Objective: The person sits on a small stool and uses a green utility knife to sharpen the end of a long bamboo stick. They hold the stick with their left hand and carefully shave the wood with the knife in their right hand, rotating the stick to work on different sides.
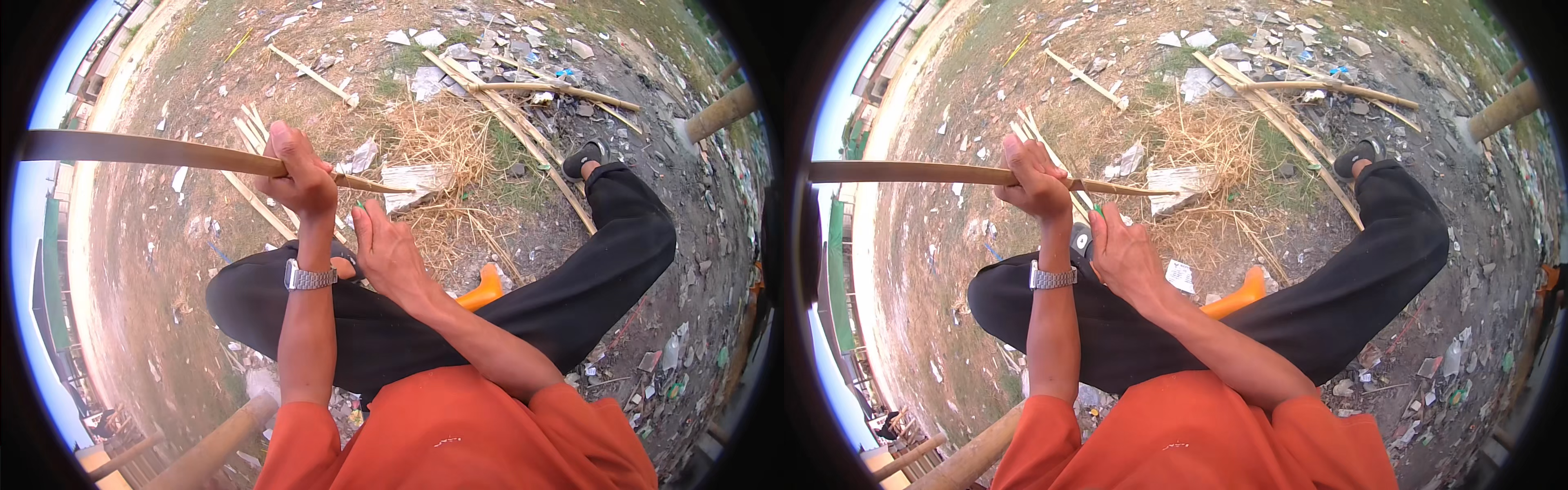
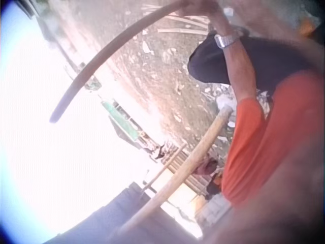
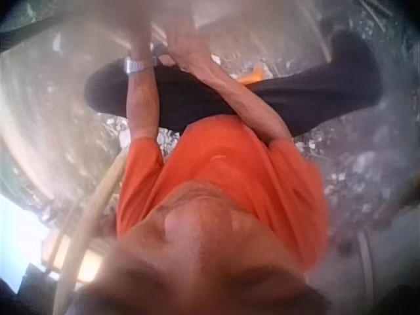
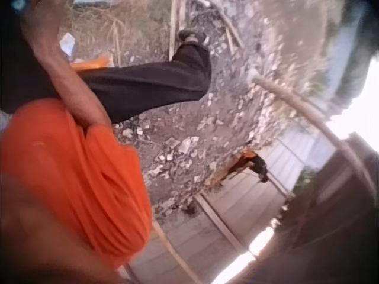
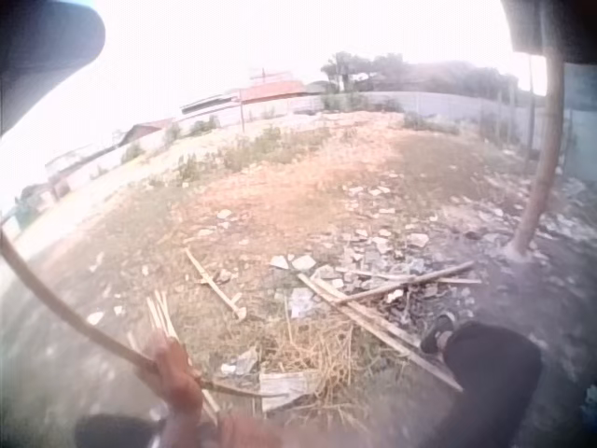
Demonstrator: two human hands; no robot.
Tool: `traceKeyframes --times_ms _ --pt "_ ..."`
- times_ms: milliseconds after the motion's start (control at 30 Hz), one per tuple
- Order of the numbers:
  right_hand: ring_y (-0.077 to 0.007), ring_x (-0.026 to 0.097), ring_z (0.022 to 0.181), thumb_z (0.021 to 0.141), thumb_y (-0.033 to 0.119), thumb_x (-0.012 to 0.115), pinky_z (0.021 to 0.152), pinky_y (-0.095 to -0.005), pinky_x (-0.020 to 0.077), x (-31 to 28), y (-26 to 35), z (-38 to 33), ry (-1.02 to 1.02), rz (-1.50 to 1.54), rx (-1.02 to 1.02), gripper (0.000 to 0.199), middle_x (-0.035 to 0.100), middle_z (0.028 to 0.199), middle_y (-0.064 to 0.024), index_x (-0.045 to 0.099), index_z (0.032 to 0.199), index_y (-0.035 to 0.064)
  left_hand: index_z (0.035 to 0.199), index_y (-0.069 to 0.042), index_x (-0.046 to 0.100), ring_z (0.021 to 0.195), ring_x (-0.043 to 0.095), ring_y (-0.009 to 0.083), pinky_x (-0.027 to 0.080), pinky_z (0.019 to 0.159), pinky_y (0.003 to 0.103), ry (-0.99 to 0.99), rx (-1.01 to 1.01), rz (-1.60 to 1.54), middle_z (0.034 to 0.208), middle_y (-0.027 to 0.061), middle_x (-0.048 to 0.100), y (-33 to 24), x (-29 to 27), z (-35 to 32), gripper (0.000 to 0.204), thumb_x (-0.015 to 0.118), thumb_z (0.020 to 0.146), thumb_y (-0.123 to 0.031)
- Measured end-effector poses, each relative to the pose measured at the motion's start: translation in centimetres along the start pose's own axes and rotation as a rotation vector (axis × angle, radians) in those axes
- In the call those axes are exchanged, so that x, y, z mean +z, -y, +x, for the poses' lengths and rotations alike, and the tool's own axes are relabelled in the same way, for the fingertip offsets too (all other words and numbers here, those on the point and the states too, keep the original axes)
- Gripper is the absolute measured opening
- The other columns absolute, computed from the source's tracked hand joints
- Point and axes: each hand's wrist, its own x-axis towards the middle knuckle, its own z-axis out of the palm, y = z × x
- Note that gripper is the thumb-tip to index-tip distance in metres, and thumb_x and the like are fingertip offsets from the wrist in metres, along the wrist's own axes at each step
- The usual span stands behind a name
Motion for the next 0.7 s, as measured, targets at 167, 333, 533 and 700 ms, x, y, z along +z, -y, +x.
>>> traceKeyframes --times_ms 167,333,533,700 --pt "-0.0505 0.055 0.064 0.099 0.031 0.036 0.059 -0.0562 0.0435 0.9 -2.7 0.5 -0.034 -0.093 -0.025 0.032 0.056 0.063 -0.0288 0.047 0.095 0.0014 0.055 -0.005 0.04 0.034 0.032 0.005 0.023 0.034 0.022 -0.015 -0.047 -0.011 0.043 -0.0007 0.036 -0.1 -0.8 -0.3 0.047 0.042 0.099 -0.021" --pt "-0.0522 0.054 0.069 0.099 0.033 0.033 0.063 -0.057 0.0418 0.6 -1.9 0.4 -0.068 -0.025 -0.016 0.036 0.055 0.066 -0.032 0.048 0.093 0.0008 0.057 -0.004 0.041 0.035 0.033 0.0048 0.022 0.034 0.022 0.029 -0.017 -0.04 0.044 -0.001 0.037 -0.5 -0.1 -0.5 0.044 0.042 0.099 -0.019" --pt "-0.0514 0.055 0.065 0.099 0.034 0.033 0.061 -0.0562 0.0421 0.0 -1.2 -0.4 -0.047 0.007 -0.053 0.037 0.055 0.062 -0.0293 0.049 0.092 0.0011 0.056 -0.005 0.04 0.036 0.032 0.0047 0.021 0.035 0.022 0.029 -0.025 -0.035 0.044 -0.001 0.037 -0.5 0.6 -0.2 0.045 0.042 0.098 -0.018" --pt "-0.0501 0.054 0.063 0.099 0.032 0.036 0.06 -0.0565 0.0409 0.6 -3.3 1.0 -0.085 -0.11 -0.02 0.034 0.054 0.061 -0.0289 0.046 0.088 0.0016 0.056 -0.005 0.041 0.036 0.032 0.0045 0.022 0.036 0.022 0.065 -0.008 -0.105 0.044 -0.0017 0.035 0.4 -0.6 0.1 0.044 0.042 0.098 -0.017"
